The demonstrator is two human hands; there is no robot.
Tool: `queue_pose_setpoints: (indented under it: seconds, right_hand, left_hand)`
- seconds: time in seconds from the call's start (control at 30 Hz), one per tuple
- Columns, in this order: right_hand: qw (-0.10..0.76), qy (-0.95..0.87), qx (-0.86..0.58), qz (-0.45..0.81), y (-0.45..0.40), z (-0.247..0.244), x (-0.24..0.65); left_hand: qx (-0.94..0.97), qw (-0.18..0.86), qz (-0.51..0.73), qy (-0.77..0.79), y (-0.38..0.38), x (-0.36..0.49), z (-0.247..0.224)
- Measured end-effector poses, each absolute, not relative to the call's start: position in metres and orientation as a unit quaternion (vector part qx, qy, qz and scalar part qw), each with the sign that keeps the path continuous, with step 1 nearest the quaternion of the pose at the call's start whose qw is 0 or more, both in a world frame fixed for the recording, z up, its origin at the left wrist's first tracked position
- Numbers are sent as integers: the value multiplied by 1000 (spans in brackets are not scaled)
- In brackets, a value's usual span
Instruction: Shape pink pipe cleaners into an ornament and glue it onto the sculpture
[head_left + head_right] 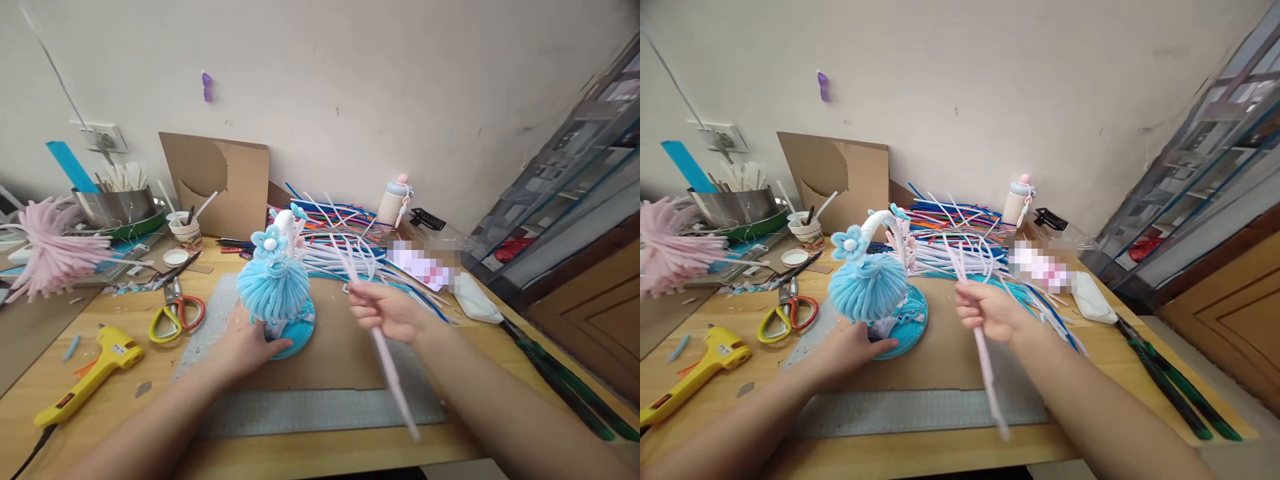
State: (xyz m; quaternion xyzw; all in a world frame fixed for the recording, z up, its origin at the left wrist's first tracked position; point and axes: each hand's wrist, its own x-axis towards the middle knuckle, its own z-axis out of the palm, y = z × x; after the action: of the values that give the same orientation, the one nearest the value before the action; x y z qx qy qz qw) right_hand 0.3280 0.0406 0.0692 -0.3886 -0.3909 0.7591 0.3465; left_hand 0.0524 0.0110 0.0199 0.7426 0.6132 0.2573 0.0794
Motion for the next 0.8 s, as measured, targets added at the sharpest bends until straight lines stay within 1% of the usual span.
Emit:
queue_pose_setpoints:
  seconds: [0.13, 0.3, 0.43, 0.57, 0.8]
  right_hand:
    - [367, -410, -412, 727, 46, 38, 281]
    - [359, -452, -425, 697, 43, 20, 259]
    - [359, -475, -434, 676, 38, 12, 253]
    - [373, -482, -444, 657, 34, 7, 247]
    - [365, -472, -422, 682, 28, 13, 259]
  left_hand:
    - [733, 88, 245, 629, 16, 60, 15]
    - [728, 133, 275, 614, 23, 45, 7]
    - [735, 138, 277, 604, 21, 40, 6]
    - [745, 117, 248, 609, 15, 49, 9]
    - [750, 122, 212, 614, 7, 58, 13]
